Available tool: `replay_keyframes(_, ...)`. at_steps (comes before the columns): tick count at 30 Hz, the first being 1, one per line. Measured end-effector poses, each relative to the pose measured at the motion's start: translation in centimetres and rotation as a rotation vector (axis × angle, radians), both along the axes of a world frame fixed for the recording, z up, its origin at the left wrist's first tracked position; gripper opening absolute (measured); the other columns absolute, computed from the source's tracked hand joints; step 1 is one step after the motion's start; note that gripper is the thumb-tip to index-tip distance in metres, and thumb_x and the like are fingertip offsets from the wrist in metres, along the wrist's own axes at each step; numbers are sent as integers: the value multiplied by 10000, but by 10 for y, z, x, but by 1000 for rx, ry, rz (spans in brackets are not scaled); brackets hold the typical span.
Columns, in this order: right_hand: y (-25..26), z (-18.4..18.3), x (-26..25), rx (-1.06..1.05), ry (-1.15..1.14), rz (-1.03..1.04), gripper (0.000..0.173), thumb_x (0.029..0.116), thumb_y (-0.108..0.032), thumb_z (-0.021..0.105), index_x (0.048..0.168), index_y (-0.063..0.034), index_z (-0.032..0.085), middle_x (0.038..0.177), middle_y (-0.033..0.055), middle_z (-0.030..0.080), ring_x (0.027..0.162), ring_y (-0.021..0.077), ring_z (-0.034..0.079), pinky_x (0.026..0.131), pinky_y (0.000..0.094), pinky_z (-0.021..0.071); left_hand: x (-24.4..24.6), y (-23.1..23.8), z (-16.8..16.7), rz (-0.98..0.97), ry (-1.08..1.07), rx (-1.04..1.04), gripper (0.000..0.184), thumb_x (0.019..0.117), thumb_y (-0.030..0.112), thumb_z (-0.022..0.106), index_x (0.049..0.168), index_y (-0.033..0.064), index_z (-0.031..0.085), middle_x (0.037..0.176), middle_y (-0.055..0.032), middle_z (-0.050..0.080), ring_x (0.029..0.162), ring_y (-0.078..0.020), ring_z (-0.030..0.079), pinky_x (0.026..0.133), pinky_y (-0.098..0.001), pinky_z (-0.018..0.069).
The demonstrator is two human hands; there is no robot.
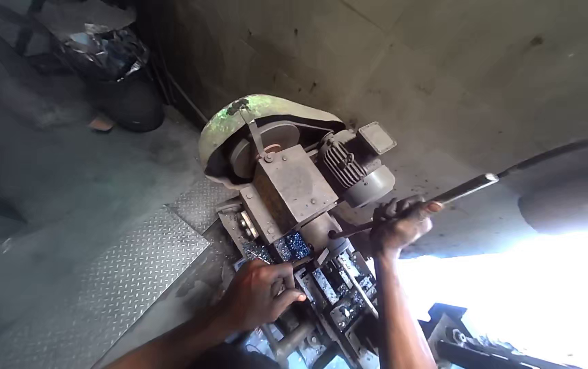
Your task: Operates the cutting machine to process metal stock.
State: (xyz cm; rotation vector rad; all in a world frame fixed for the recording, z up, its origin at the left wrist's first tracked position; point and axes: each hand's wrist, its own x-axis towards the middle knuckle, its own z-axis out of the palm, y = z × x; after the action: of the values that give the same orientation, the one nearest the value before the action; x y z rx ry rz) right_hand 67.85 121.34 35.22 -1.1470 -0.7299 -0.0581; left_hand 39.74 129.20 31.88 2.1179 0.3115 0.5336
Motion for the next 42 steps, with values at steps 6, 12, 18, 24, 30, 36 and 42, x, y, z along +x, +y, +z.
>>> replay_keyframes(6,11,-40,-3,-20,-65,-65,461,1076,-601,308,787,-284,477,556,-158,418,443,-11,416,430,189,409,1,0,1,1,28,-21,350,933,435,688,829,100,702,516,13,480,435,-99,433,458,-292,389)
replay_keyframes(12,3,22,0,-3,-23,-5,517,1102,-547,191,777,-276,489,536,-152,439,434,4,428,430,204,421,0,-1,0,27,16,-18,343,928,434,689,822,108,701,511,20,475,432,-93,427,456,-283,383)
replay_keyframes(18,10,-56,1,-58,2,-8,488,1078,-609,284,765,-274,451,538,-139,379,424,5,381,418,190,381,-1,2,5,-28,56,10,329,918,417,707,829,101,709,543,-5,515,460,-125,467,480,-321,416)
replay_keyframes(24,-8,-10,-4,-123,18,-7,437,1118,-416,297,769,-256,507,553,-148,481,465,9,492,482,206,483,0,6,-1,19,30,-68,304,920,388,729,847,94,710,556,2,523,474,-108,448,496,-313,407)
replay_keyframes(30,-40,62,-39,-20,-116,-8,421,1120,-355,365,741,-283,532,538,-161,476,456,-5,469,451,191,430,-1,34,-3,112,272,-163,219,925,304,769,900,92,720,655,-22,614,584,-152,566,621,-392,500)
replay_keyframes(36,-109,76,-125,60,-129,137,445,1048,-438,470,657,-242,555,553,-120,485,498,13,493,504,194,433,-1,30,-6,171,230,-150,185,911,265,794,872,100,720,618,1,585,534,-126,511,568,-362,462)
replay_keyframes(42,-125,34,-170,-34,-522,380,455,1081,-416,464,705,-159,465,578,-14,451,523,103,487,523,257,458,-2,28,-8,230,211,-172,209,917,288,792,830,124,697,534,30,491,453,-103,416,493,-310,384)
